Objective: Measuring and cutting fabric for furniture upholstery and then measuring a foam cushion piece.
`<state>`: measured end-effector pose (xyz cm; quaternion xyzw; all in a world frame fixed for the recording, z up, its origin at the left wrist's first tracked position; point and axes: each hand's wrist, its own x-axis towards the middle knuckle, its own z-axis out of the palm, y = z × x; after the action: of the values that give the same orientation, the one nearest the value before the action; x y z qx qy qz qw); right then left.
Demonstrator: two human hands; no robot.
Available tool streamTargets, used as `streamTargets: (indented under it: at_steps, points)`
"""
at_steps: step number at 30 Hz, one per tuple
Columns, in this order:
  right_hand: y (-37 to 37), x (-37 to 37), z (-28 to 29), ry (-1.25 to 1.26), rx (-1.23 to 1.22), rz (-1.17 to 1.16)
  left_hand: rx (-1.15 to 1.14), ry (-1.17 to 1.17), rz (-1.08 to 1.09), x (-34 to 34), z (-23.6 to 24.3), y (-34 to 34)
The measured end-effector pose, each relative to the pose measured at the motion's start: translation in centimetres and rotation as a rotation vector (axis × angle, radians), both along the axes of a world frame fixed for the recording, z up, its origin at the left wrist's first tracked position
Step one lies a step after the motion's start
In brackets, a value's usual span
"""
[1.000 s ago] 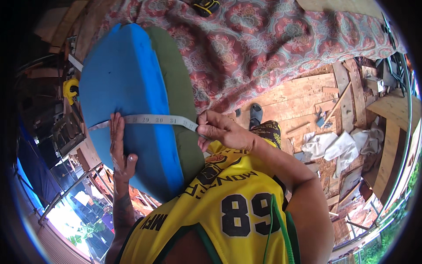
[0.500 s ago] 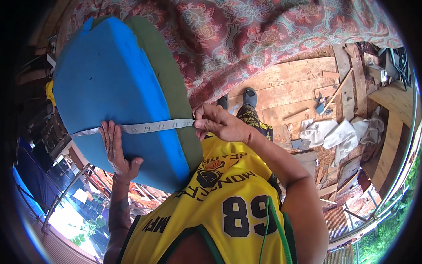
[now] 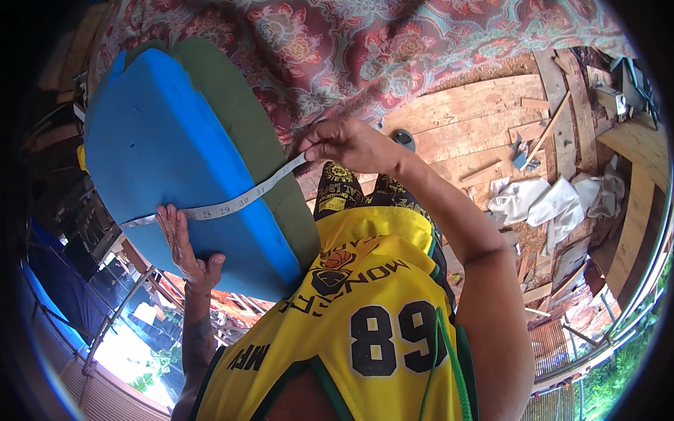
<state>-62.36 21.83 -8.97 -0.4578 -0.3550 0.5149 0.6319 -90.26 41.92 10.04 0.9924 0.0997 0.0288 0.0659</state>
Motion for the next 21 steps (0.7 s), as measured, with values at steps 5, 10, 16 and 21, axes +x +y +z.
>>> streamTargets:
  at_steps: [5,10,16,21]
  points:
    - [0.7,-0.9,-1.2,-0.081,-0.058,-0.026,-0.008,0.004,0.007,0.0,-0.3,0.1]
    - [1.8,-1.4,-2.5,-0.082,-0.034,-0.046,0.006,0.020,0.012,-0.1,-0.3,0.0]
    - [2.0,-1.4,-3.8,-0.026,0.012,-0.046,-0.013,0.018,0.040,-0.1,-0.5,-0.1]
    - [2.1,-1.5,-4.1,0.016,0.023,-0.054,-0.038,0.011,0.059,-0.1,-0.6,-0.2]
